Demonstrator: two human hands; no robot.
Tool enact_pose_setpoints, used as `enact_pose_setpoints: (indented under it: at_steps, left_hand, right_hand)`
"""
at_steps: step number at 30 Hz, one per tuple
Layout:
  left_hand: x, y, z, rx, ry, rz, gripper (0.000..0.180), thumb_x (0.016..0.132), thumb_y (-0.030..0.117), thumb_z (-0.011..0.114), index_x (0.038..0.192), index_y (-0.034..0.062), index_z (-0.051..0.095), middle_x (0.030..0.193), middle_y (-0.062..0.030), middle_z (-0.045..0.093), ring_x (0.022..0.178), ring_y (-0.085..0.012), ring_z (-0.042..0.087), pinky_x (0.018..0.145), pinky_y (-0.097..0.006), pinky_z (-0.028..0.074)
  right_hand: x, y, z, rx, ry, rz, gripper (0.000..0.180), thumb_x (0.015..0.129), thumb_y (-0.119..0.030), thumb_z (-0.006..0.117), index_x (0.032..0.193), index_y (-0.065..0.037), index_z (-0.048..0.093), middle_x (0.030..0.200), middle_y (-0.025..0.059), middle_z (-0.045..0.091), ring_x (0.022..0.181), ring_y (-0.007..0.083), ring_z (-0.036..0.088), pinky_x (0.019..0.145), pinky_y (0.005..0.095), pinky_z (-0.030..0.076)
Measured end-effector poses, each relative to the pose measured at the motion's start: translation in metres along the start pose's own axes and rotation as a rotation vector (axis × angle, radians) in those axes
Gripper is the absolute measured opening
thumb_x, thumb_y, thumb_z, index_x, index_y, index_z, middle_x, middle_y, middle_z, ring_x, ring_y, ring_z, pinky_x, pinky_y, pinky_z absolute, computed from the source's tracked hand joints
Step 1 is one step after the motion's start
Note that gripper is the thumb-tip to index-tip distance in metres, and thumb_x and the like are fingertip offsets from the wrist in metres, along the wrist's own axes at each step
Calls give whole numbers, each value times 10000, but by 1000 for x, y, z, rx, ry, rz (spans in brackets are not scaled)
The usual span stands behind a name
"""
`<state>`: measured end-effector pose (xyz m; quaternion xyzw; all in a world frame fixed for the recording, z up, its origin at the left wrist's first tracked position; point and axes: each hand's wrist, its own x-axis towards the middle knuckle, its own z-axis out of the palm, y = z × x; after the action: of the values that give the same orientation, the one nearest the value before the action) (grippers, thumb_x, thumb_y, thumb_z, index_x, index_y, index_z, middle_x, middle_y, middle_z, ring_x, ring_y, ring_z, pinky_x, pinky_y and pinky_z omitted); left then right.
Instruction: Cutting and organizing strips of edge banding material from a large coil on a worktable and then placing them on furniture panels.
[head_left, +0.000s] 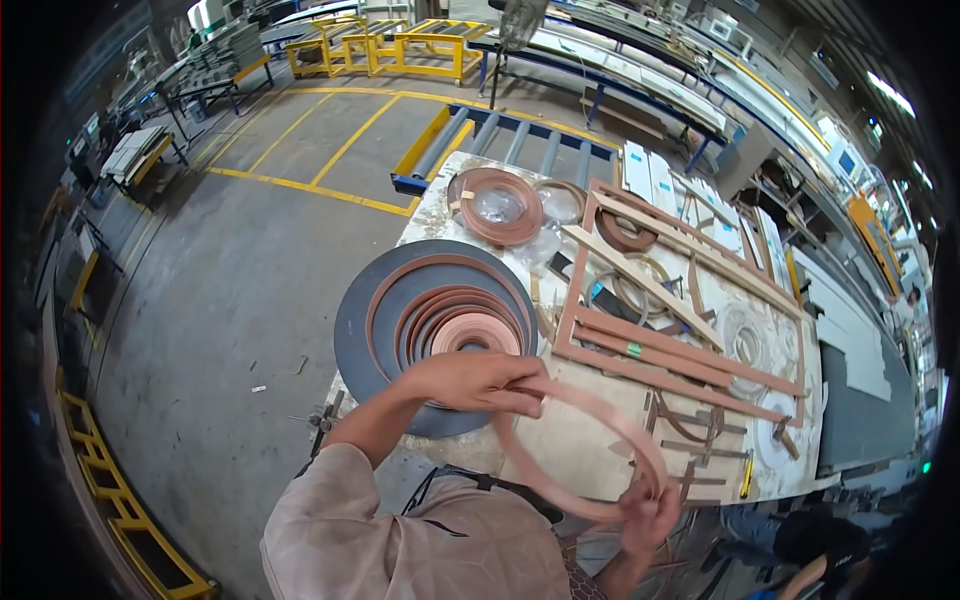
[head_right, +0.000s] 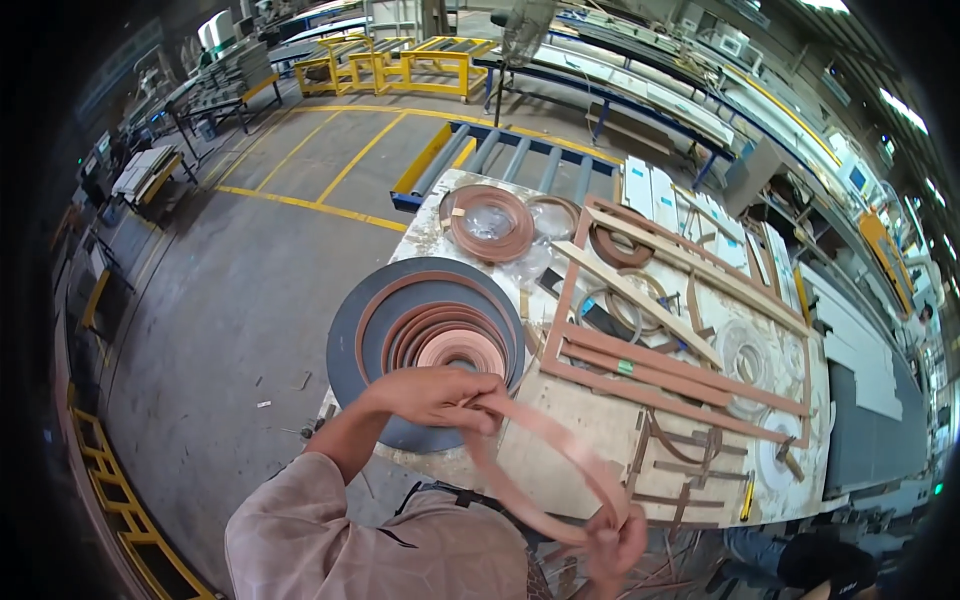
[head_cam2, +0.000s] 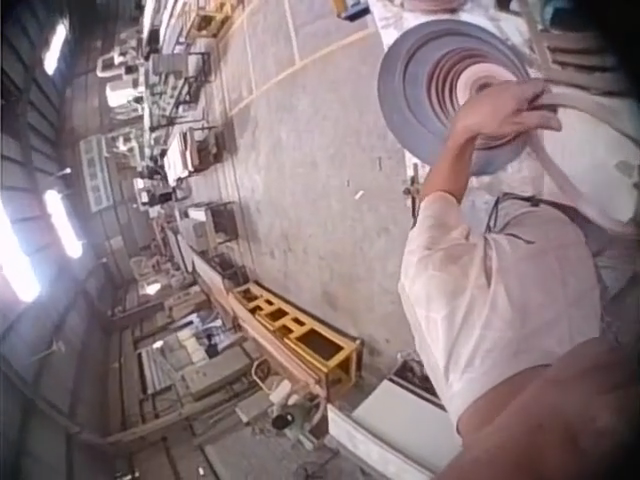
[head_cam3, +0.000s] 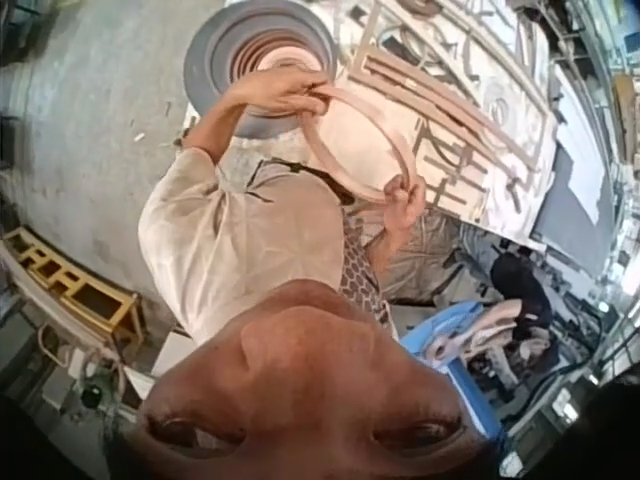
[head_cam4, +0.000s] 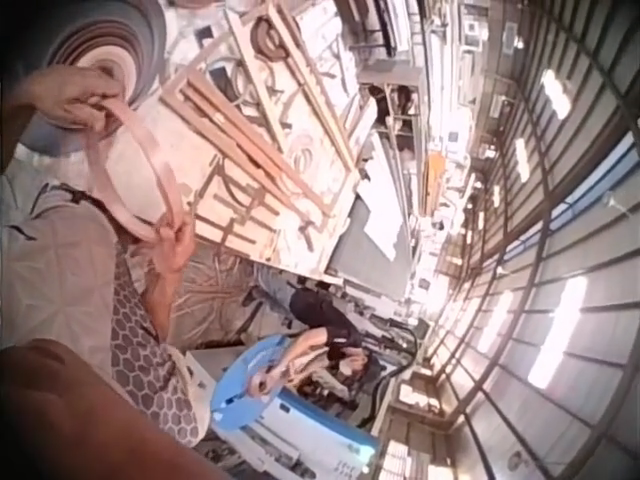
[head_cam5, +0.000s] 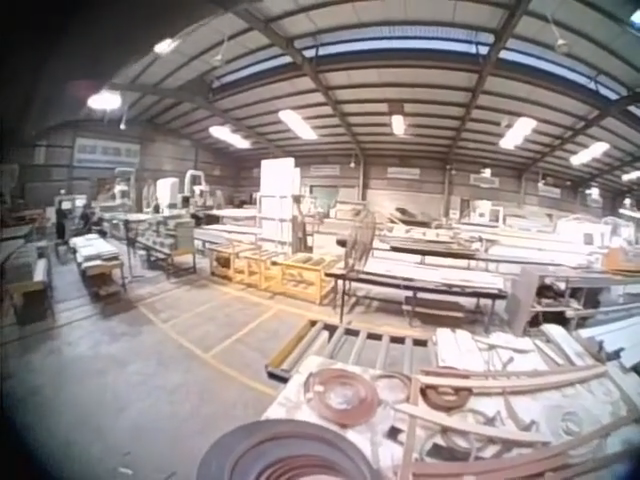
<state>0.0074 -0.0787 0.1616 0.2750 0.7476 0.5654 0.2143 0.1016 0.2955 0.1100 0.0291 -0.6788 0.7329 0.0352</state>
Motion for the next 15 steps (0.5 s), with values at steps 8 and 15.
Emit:
enact_pose_setpoints:
  at_steps: [8, 15]
  left_hand:
    - [30, 58, 46, 621, 383, 414, 857, 828, 392, 880, 1518, 47, 508, 1353, -201, 633, 1261, -381, 613, 1050, -462, 481]
    - [32, 33, 32, 420, -61, 79, 315, 1008, 271, 682, 1190, 14, 664, 955, -143, 706, 866, -347, 709, 753, -432, 542]
  right_hand:
    - [82, -85, 51, -863, -753, -192, 280, 960, -244, 748, 1104, -37, 627, 871, 204, 639, 824, 448, 640, 716, 473, 515]
    - [76, -51, 9, -626, -695, 154, 243, 904, -159, 814, 1031, -35, 648, 864, 80, 689, 823, 226, 687, 708, 370, 517]
